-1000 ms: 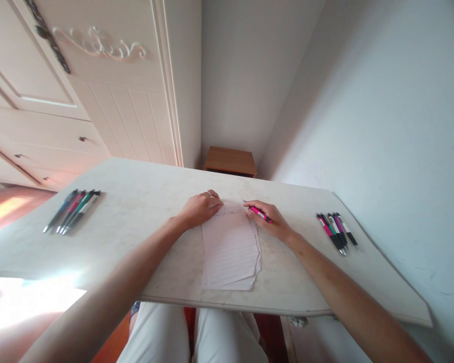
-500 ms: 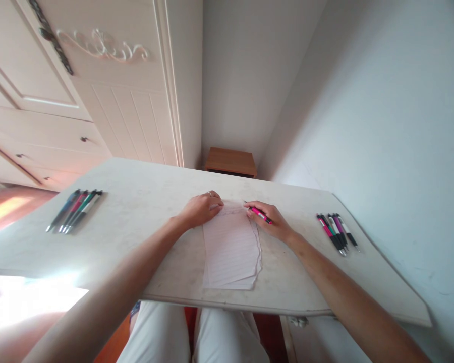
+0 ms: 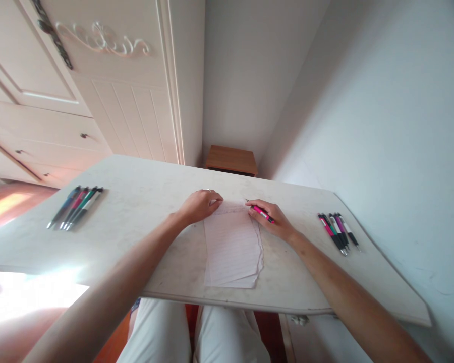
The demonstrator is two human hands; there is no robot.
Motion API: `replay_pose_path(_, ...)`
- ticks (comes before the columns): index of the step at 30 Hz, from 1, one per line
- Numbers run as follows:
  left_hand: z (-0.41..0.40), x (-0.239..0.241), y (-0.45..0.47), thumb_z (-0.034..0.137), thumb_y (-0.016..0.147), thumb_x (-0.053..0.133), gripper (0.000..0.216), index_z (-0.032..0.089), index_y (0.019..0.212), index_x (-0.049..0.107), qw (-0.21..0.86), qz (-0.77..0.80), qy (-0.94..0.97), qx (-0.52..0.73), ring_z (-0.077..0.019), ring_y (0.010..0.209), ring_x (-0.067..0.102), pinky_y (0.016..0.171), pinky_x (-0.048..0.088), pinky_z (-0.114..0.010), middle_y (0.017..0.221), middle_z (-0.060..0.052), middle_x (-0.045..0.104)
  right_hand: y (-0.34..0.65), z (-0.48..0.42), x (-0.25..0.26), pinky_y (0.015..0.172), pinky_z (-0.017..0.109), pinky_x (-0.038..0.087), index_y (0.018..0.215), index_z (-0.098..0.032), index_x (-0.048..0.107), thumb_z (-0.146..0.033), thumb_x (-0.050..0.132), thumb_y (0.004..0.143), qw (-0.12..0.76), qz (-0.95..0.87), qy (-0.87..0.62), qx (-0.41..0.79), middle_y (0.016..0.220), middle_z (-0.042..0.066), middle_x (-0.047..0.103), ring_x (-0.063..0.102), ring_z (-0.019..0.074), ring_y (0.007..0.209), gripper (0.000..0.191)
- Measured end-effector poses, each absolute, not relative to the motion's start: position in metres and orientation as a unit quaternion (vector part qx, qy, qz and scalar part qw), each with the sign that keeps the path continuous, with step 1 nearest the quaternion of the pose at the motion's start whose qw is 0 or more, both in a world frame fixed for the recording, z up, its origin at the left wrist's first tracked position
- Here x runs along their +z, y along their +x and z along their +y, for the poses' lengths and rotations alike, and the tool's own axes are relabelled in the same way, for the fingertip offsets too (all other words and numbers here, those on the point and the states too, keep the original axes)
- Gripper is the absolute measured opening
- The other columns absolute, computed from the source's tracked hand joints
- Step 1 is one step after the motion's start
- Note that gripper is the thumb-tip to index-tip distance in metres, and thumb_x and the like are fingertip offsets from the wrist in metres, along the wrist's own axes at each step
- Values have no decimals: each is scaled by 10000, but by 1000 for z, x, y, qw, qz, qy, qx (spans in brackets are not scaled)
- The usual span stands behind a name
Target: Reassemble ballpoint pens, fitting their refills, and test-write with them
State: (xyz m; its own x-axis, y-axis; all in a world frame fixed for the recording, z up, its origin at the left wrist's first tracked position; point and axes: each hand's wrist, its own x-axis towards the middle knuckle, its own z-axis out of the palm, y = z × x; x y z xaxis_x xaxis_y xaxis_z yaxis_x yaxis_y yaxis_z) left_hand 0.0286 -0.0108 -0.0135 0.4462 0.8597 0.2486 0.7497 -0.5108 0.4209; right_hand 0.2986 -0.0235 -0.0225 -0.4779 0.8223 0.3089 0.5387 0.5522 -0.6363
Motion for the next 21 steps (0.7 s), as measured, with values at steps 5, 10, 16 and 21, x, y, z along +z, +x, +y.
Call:
replay_pose_path(5,-7,-11,24,269,869,453,293,211,937,732,110,498,829,227,-189,782,650,759,477,-286,955,-42,740,299,-23,-23,913,354,501,1127,-220,666,-387,543,913,312,-820,-415,239,1103,66,714,669,230,1012,297)
replay_pose_path(10,-5,-12,21,277,844,477,282,213,935,736,117,500,827,228,-192,812,659,780,483,-290,952,-39,745,299,-22,-23,913,355,503,1124,-221,671,-392,548,908,319,-815,-418,242,1098,63,716,672,223,997,302)
replay_pose_path(16,-7,-10,19,301,843,490,281,227,937,745,124,481,837,229,-208,876,677,819,490,-300,950,-22,756,301,-19,-27,921,357,500,1126,-224,667,-396,551,908,319,-814,-421,241,1112,63,712,666,225,1015,301)
replay_pose_path(21,-3,-10,10,289,841,504,287,223,1003,733,150,482,827,246,-201,901,687,843,503,-296,1011,-16,752,301,-19,-26,925,363,496,1123,-222,669,-394,553,909,313,-816,-423,240,1111,64,712,666,229,1019,298)
